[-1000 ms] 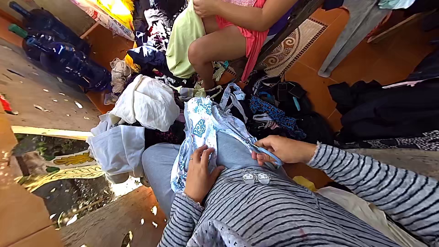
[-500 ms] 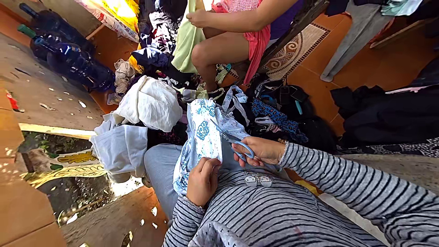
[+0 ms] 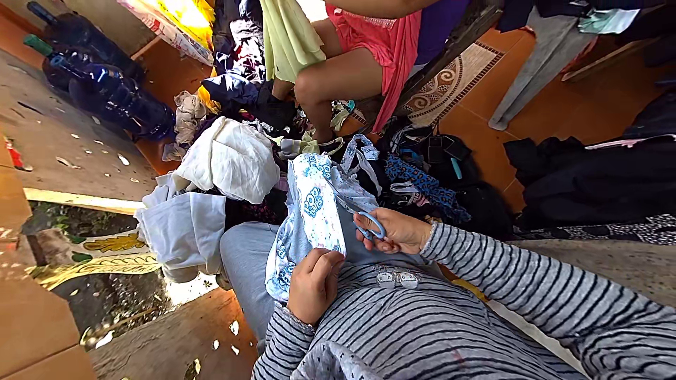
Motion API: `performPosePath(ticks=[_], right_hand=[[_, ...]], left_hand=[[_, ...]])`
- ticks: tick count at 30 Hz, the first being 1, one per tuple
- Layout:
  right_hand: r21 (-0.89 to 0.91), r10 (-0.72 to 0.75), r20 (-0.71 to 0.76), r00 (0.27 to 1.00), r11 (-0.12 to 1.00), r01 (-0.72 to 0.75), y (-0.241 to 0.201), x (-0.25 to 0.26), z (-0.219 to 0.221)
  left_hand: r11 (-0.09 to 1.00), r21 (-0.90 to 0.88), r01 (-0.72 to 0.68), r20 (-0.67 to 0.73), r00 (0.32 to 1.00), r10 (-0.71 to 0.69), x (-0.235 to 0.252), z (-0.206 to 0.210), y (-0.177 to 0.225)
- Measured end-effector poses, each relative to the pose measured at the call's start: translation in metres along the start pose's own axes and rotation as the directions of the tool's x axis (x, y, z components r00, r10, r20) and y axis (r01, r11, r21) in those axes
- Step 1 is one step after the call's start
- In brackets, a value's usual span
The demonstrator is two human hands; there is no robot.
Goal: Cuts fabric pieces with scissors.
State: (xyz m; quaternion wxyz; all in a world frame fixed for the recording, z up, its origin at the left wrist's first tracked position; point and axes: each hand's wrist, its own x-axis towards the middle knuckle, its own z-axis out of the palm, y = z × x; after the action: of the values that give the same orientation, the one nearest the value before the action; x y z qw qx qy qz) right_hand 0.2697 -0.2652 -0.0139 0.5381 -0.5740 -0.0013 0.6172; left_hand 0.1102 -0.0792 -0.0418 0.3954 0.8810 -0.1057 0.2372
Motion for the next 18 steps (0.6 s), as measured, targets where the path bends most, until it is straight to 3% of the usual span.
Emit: performPosePath(ticks=[6,18], right_hand=[[-0.043,-0.017,-0.058,0.998,0.999,0.014,-0.008,0.005,0.008],[0.053,-0.015,-0.082,0.997,0.998,0.019,-0.018,0.014,0.013]], left_hand=[[1.0,0.006,-0.016,-0.018,1.0,0.017,-0.002,-0.001,0.002],[0.998,-0.005,-0.055,-0.061,0.997,0.054,-0.003,-0.004,0.006]])
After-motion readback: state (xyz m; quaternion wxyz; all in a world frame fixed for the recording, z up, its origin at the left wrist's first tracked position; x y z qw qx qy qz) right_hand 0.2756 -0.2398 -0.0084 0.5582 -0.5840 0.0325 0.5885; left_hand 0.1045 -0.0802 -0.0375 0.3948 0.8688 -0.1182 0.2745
